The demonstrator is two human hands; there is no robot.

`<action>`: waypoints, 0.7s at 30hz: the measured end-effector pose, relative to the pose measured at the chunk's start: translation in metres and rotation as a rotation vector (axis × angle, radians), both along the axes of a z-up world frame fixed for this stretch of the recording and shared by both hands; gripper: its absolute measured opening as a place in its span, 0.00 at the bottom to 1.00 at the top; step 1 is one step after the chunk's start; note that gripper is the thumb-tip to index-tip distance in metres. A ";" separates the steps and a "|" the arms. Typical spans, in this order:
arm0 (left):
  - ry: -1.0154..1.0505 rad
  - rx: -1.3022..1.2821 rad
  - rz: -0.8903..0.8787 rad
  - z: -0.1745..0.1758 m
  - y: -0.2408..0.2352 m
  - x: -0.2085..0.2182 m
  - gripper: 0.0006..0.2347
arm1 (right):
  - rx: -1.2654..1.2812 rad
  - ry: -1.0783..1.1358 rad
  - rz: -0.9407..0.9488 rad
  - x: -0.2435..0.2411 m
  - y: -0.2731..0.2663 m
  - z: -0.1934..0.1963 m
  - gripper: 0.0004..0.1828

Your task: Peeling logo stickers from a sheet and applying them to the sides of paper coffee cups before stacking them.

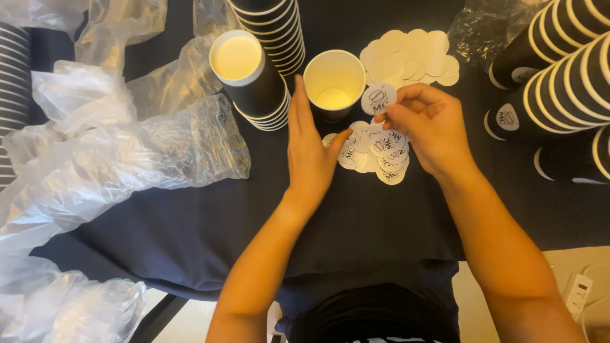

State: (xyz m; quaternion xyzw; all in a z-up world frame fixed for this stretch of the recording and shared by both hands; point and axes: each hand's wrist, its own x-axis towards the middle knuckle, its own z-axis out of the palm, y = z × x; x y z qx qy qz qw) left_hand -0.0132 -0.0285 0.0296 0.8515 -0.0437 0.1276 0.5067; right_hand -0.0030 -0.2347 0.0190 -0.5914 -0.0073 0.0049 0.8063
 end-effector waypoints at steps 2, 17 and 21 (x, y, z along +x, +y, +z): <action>-0.459 0.225 0.079 -0.001 0.002 -0.005 0.42 | -0.064 -0.044 0.010 -0.004 0.003 0.006 0.09; -0.473 -0.297 -0.062 0.009 -0.009 -0.012 0.12 | -0.321 -0.150 0.089 -0.024 0.028 0.050 0.24; -0.403 -0.312 -0.066 0.002 -0.010 -0.012 0.14 | -0.386 -0.132 0.068 -0.021 0.023 0.043 0.11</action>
